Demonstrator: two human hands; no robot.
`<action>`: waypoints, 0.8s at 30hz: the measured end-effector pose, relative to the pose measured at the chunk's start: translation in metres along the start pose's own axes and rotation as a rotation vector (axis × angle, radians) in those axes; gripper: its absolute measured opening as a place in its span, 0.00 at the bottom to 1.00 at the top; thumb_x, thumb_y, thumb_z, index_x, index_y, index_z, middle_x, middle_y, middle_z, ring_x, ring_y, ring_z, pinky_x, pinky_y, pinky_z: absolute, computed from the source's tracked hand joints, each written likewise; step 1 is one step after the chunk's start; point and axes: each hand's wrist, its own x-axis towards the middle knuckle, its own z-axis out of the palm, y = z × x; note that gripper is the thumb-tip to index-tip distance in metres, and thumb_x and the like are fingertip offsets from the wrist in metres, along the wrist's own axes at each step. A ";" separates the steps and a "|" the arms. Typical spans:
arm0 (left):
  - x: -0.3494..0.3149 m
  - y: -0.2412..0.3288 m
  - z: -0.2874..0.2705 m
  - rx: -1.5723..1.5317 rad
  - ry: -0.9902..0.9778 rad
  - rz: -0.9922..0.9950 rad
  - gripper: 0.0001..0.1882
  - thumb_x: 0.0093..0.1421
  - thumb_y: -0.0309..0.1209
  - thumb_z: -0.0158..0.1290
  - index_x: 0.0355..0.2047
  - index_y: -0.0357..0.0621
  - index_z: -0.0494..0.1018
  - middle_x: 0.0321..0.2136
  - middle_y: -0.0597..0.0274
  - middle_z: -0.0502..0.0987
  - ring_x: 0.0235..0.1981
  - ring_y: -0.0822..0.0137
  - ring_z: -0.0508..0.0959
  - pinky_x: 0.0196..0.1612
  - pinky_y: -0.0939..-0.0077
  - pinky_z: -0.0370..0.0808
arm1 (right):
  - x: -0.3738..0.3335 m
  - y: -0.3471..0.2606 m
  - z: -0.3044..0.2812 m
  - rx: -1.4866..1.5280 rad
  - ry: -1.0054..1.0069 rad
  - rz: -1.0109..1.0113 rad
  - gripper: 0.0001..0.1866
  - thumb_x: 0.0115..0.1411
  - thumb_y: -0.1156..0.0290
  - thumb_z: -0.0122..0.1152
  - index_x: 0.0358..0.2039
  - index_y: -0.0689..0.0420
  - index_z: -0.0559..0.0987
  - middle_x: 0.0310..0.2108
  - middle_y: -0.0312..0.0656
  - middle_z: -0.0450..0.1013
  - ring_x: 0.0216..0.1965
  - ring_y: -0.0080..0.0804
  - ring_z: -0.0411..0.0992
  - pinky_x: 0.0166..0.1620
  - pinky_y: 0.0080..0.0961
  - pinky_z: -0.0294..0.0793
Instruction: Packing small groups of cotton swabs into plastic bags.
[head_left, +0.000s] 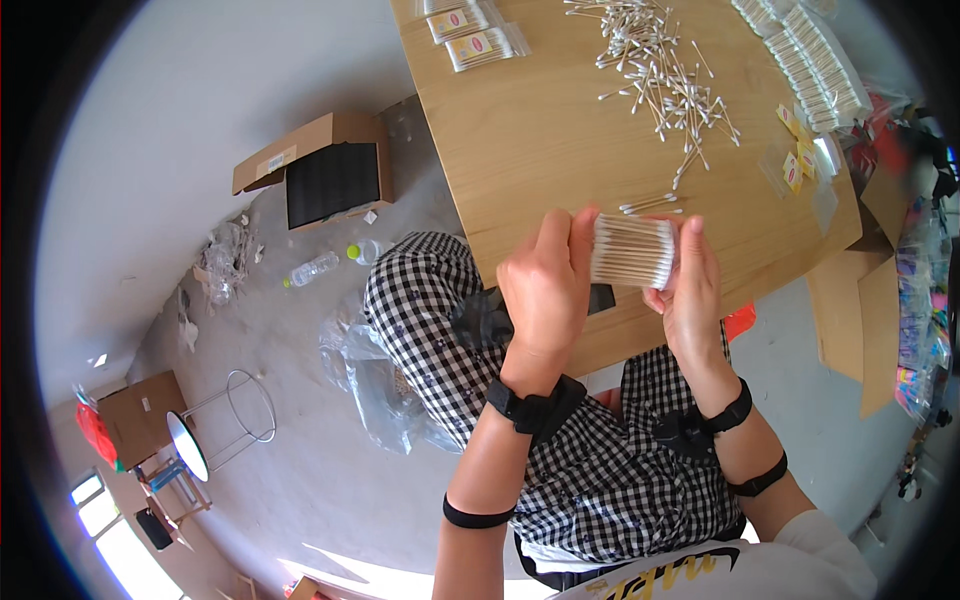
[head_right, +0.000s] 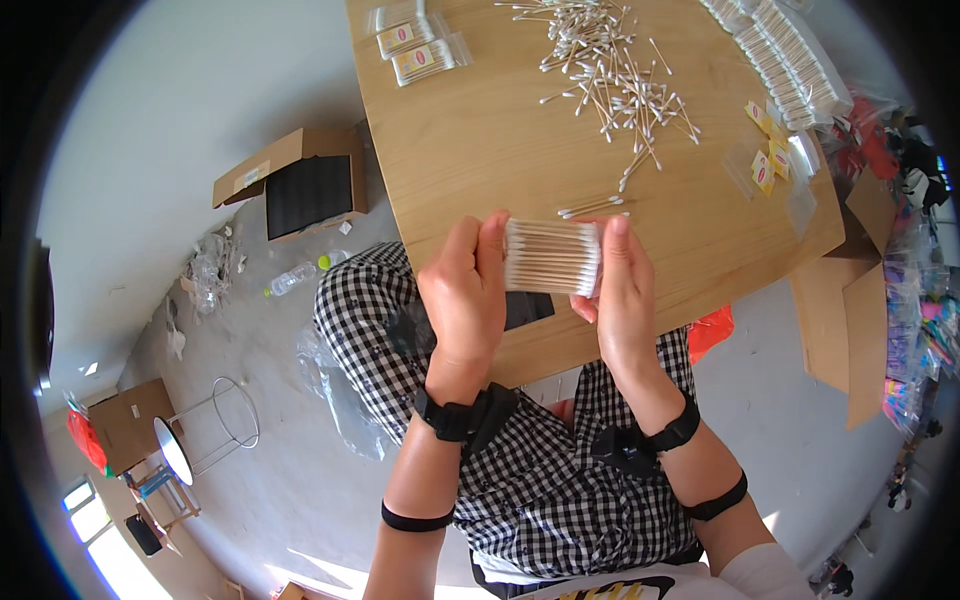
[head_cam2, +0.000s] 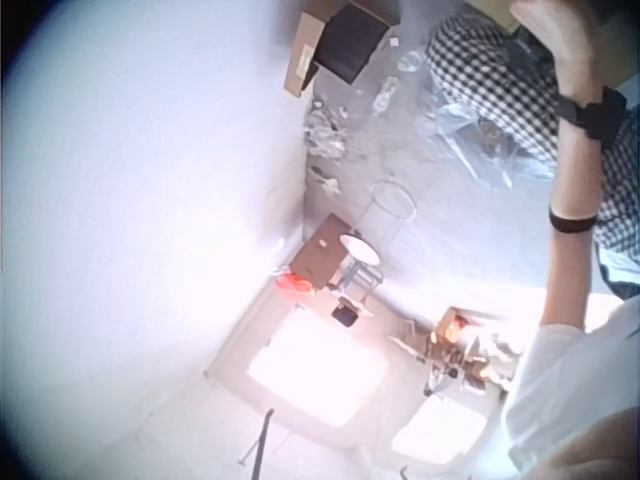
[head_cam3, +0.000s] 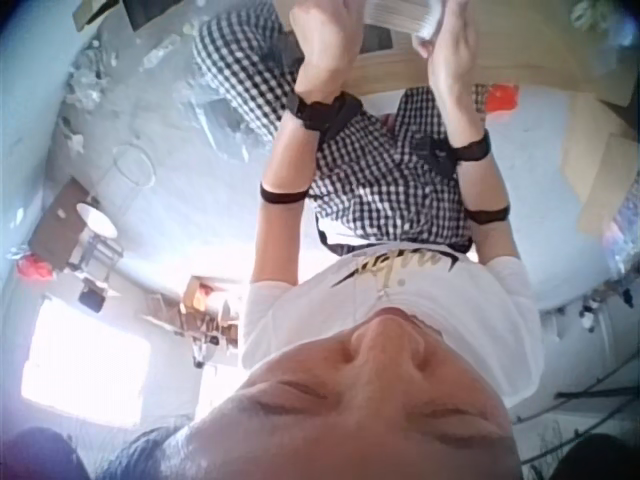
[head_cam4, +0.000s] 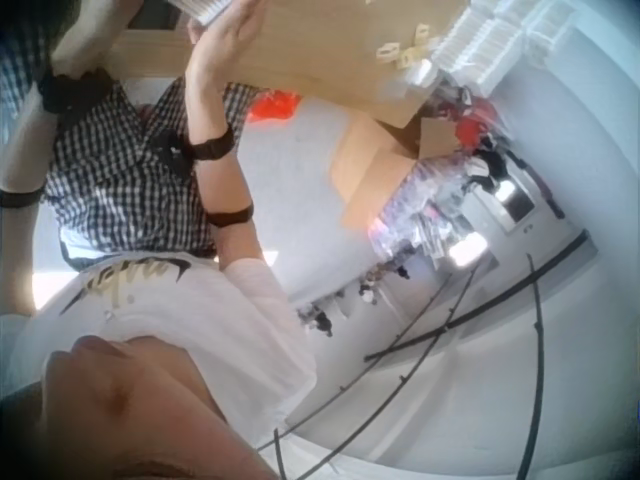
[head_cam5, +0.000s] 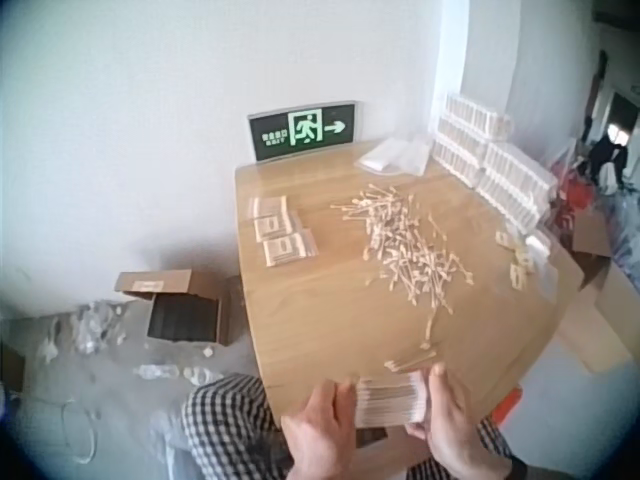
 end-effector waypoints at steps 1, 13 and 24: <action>0.001 0.002 0.003 -0.234 -0.039 -0.151 0.18 0.64 0.33 0.54 0.20 0.37 0.65 0.13 0.56 0.65 0.13 0.65 0.62 0.17 0.72 0.61 | 0.005 0.004 0.001 -0.128 0.051 -0.009 0.20 0.71 0.53 0.43 0.40 0.57 0.74 0.22 0.28 0.66 0.18 0.11 0.60 0.18 0.12 0.58; 0.014 -0.016 0.013 0.052 -0.024 0.012 0.17 0.66 0.32 0.51 0.22 0.36 0.66 0.11 0.62 0.60 0.14 0.76 0.59 0.17 0.76 0.57 | 0.041 0.016 0.017 -0.185 0.036 -0.011 0.21 0.70 0.51 0.44 0.35 0.56 0.75 0.21 0.26 0.66 0.18 0.10 0.59 0.18 0.13 0.57; 0.014 -0.024 0.021 -0.381 -0.013 -0.260 0.12 0.66 0.30 0.51 0.27 0.36 0.67 0.16 0.61 0.68 0.17 0.77 0.62 0.20 0.79 0.61 | 0.051 0.022 0.035 -0.197 0.145 0.007 0.21 0.69 0.51 0.46 0.34 0.57 0.75 0.23 0.27 0.67 0.22 0.11 0.61 0.21 0.14 0.59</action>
